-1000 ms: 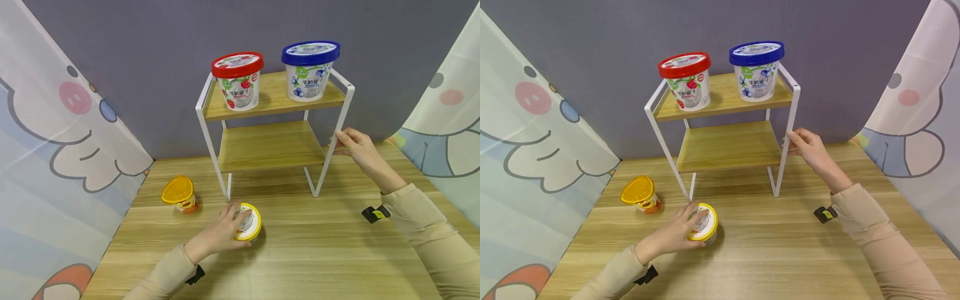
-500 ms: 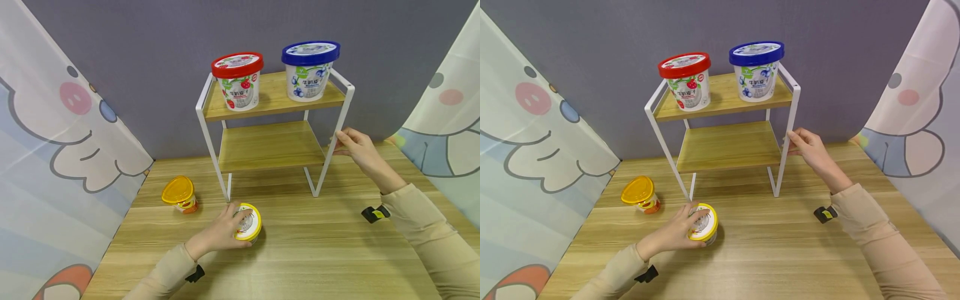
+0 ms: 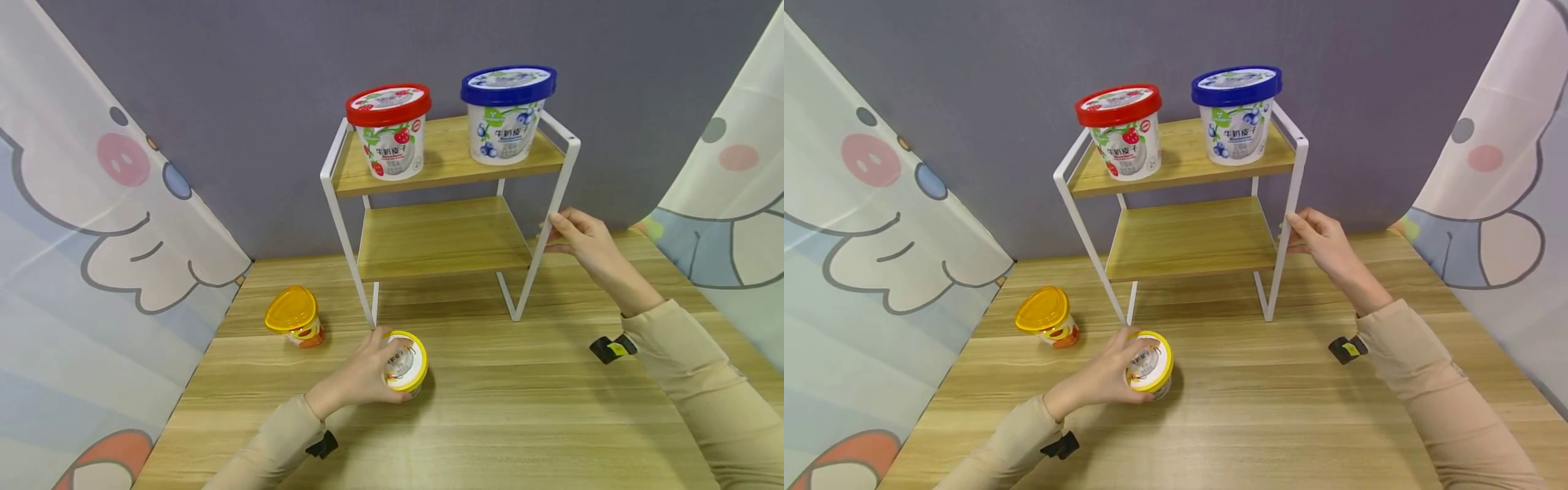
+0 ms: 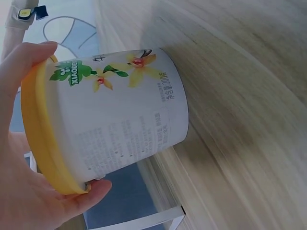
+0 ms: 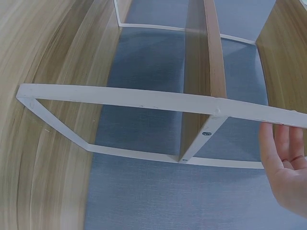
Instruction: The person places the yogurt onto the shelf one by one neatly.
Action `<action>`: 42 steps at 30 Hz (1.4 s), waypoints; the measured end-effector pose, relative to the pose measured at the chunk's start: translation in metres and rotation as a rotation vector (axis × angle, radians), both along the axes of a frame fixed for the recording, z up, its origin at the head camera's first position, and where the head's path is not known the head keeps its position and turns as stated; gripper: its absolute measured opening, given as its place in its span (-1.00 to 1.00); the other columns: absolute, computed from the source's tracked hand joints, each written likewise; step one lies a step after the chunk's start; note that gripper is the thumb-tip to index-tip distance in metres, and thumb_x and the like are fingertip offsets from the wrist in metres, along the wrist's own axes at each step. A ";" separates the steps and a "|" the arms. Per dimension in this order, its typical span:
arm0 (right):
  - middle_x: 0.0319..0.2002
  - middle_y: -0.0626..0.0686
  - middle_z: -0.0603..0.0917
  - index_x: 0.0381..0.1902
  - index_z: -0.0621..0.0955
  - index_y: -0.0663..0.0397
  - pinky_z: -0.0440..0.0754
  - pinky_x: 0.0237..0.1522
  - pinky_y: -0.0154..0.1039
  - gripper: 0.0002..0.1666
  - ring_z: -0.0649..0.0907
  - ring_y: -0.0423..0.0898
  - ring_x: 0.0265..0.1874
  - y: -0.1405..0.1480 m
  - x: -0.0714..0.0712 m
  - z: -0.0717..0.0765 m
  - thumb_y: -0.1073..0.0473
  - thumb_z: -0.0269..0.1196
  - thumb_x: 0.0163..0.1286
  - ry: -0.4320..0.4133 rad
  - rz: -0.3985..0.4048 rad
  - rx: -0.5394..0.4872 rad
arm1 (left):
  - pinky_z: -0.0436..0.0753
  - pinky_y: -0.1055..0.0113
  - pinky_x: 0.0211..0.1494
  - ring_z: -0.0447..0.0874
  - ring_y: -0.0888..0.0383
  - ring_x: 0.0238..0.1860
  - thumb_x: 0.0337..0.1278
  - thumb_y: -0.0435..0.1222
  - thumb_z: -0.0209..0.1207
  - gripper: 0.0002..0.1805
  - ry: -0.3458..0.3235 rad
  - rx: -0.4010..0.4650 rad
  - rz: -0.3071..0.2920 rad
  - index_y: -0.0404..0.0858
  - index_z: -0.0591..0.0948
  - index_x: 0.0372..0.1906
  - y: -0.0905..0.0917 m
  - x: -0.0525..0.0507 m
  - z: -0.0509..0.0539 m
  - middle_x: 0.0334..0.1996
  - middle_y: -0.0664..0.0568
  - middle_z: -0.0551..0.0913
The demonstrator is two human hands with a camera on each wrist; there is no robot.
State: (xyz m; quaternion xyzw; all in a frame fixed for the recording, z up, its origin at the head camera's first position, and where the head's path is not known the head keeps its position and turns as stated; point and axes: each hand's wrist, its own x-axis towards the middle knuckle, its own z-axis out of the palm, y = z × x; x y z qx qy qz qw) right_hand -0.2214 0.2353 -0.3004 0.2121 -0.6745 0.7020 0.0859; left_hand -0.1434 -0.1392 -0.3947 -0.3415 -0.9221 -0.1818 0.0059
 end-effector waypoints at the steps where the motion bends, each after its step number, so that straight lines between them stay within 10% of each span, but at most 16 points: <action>1: -0.43 0.00 0.52 -0.38 0.51 0.21 0.62 -0.36 -0.40 -0.79 0.55 -0.19 -0.39 0.000 0.000 0.000 0.22 -0.03 0.36 -0.001 0.000 -0.002 | 0.51 0.11 -0.06 0.28 -0.10 0.07 -0.46 0.12 0.33 -0.18 0.009 0.004 -0.005 0.00 0.35 0.11 0.000 -0.001 -0.001 0.07 -0.15 0.22; 22: -0.42 0.02 0.53 -0.36 0.51 0.22 0.62 -0.35 -0.39 -0.79 0.57 -0.17 -0.40 -0.002 0.001 0.001 0.22 -0.02 0.36 -0.013 0.021 -0.020 | 0.55 0.22 -0.17 0.30 0.02 0.00 -0.54 0.10 0.35 -0.18 0.112 0.013 -0.084 -0.04 0.39 0.06 0.004 -0.006 0.012 0.04 -0.12 0.26; 42: -0.44 0.01 0.52 -0.39 0.51 0.21 0.62 -0.36 -0.40 -0.78 0.56 -0.19 -0.39 -0.001 0.000 0.000 0.23 -0.03 0.36 0.004 0.016 -0.027 | 0.49 0.13 -0.04 0.31 0.03 -0.01 -0.53 0.09 0.34 -0.22 0.233 0.050 -0.151 -0.05 0.40 0.03 0.026 -0.024 0.082 0.01 -0.08 0.30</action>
